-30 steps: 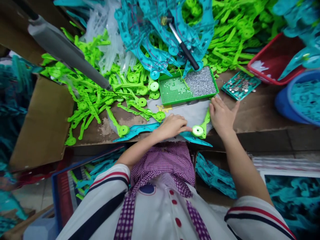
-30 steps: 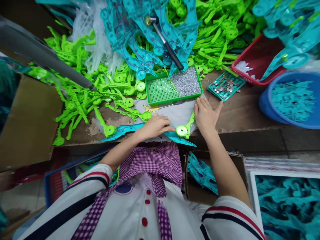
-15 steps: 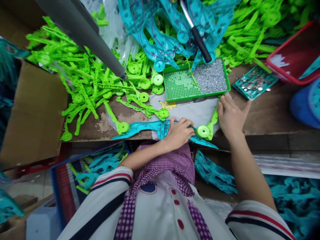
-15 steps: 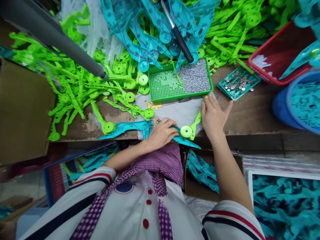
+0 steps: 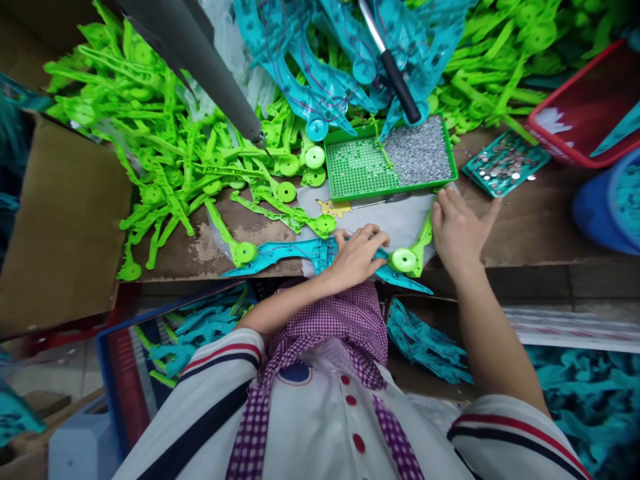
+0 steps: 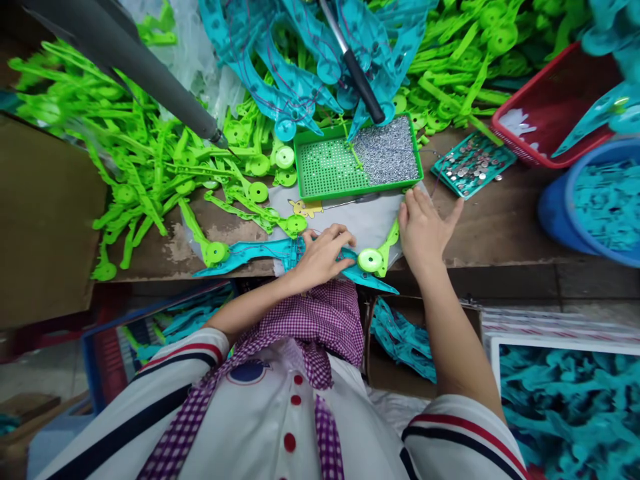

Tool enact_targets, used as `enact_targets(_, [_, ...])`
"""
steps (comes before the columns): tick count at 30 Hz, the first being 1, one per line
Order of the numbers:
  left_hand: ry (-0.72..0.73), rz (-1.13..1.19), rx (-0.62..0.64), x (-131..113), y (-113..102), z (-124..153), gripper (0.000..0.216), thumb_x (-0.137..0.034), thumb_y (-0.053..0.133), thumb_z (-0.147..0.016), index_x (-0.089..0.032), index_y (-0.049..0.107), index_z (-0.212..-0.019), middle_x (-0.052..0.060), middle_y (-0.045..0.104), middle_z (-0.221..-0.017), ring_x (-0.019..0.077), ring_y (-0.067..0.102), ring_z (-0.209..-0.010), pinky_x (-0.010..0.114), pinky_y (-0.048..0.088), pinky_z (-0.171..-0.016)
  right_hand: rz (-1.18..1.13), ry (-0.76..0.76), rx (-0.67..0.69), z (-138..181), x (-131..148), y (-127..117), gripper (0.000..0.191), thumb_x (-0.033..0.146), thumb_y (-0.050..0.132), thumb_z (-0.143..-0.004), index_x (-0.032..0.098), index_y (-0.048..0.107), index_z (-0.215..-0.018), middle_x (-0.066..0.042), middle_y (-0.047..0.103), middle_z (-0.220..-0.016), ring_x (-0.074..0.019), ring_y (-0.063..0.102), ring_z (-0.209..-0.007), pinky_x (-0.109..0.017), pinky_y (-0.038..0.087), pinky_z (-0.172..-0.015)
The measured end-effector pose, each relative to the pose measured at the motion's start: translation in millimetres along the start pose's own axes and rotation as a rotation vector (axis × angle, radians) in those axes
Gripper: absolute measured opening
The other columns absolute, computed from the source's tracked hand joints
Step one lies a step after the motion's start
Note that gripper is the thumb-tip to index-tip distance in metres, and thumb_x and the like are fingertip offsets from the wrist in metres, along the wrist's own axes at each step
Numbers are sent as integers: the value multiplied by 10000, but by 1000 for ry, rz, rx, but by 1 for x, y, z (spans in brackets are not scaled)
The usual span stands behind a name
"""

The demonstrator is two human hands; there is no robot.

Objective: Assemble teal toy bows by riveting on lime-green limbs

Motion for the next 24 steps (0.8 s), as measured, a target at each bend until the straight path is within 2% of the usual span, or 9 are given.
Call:
enact_targets(4, [34,93,142,-4,9,-7,254,-423,556,-1019,-307,678,-1210,18,696,-1289,256,552,-1234,490,250,-1037,-21,24,8,0,1,-2,493,365,292,-1057,260,597,-1430,-98,578,-1488,-296,566,-1367,-664,34,-1259])
enact_targets(9, [-16,105,77,-4,14,-17,318,-510,514,-1023,-277,718,-1093,17,739,-1182,250,582,-1185,504,248,-1049,-6,26,35,2,4,-3,509,364,276,-1054,274,548,-1474,-100,545,-1520,-306,541,-1394,-692,32,-1244])
enact_targets(11, [-21,105,64,-5,16,-17,323,-511,536,-1010,-282,700,-1168,31,732,-1189,262,582,-1181,503,272,-1043,10,26,43,3,5,-2,515,352,262,-1055,276,543,-1480,-103,538,-1526,-308,532,-1401,-692,19,-1243])
enact_targets(14, [-31,106,51,-4,14,-15,486,-496,588,-981,-312,553,-1429,70,685,-1299,289,572,-1198,500,312,-1017,47,24,47,2,5,-1,525,312,244,-1053,244,536,-1484,-122,550,-1517,-294,526,-1409,-704,24,-1238])
enact_targets(15, [-21,102,53,-6,14,-14,511,-481,591,-982,-323,523,-1463,73,669,-1329,292,569,-1206,501,313,-1015,55,24,48,2,5,-1,526,302,244,-1051,236,535,-1483,-126,554,-1513,-287,525,-1411,-706,32,-1237])
enact_targets(19, [44,79,123,-13,17,-20,312,-420,569,-1002,-323,676,-1279,40,700,-1271,275,568,-1214,499,279,-1030,40,18,64,0,5,-2,513,294,259,-1047,234,553,-1464,-122,555,-1512,-273,526,-1413,-703,32,-1240])
enact_targets(24, [43,91,303,-13,24,-45,221,-400,706,-901,-263,755,-1068,24,754,-1086,264,634,-1083,511,262,-1049,33,25,65,1,6,-5,507,326,267,-1047,251,561,-1453,-115,557,-1512,-285,517,-1420,-720,48,-1229])
Point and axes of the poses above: each hand's wrist, its own z-axis away from the middle knuckle, its own y-axis out of the palm, x = y × z, the point moved 10 cm from there along -z, towards the middle knuckle
